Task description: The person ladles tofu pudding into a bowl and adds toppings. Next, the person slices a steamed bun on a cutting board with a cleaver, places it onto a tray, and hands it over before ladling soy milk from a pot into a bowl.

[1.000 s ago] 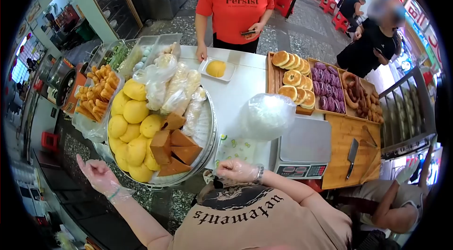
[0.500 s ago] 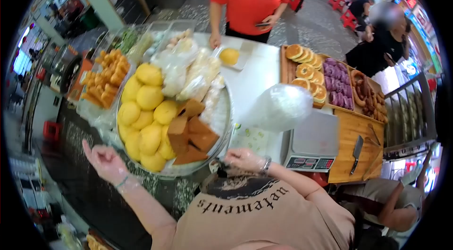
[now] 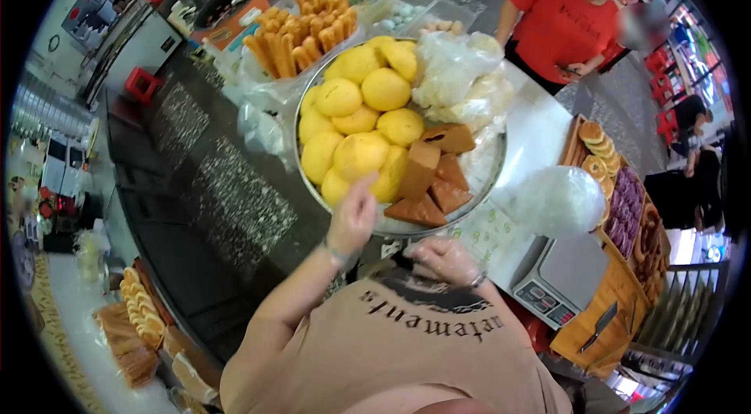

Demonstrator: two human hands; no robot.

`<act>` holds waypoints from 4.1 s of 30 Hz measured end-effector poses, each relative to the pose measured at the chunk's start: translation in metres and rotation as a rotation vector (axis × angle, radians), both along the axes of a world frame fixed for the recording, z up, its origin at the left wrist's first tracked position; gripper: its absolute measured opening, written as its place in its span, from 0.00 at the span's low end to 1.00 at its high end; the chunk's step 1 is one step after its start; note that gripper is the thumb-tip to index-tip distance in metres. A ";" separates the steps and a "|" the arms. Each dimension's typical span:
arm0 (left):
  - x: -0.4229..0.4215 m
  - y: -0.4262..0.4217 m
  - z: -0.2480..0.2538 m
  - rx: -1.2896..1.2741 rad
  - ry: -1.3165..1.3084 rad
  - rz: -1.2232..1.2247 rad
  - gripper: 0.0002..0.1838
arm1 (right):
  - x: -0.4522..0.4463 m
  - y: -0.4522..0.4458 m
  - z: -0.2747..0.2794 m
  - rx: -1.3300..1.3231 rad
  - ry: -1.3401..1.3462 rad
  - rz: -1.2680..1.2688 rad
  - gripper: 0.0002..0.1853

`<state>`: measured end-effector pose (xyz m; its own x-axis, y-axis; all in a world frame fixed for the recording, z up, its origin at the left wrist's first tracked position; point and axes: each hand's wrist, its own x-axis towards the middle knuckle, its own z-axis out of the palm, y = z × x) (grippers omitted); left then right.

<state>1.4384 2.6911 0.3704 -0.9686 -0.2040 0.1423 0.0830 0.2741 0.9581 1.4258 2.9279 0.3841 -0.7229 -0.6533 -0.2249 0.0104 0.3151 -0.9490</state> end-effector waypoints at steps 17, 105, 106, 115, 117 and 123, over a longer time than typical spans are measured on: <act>0.083 -0.004 -0.026 0.009 -0.189 -0.188 0.21 | 0.025 -0.045 -0.044 0.150 0.591 -0.234 0.12; -0.769 -2.129 -0.124 -0.124 -0.349 0.023 0.16 | -0.833 -2.047 -0.106 0.482 0.083 0.050 0.20; -0.803 -2.143 -0.123 -0.246 -0.361 -0.072 0.16 | -0.851 -2.060 -0.111 0.548 0.095 -0.049 0.20; -1.020 -2.277 -0.193 -0.070 -0.470 -0.386 0.22 | -1.036 -2.241 -0.123 0.460 0.058 -0.123 0.20; -1.071 -2.334 -0.192 0.144 -0.669 -0.195 0.24 | -1.069 -2.279 -0.122 0.365 0.151 -0.204 0.19; -1.311 -2.627 -0.391 -0.270 -0.527 -0.196 0.26 | -1.080 -2.345 -0.125 0.421 -0.084 -0.589 0.16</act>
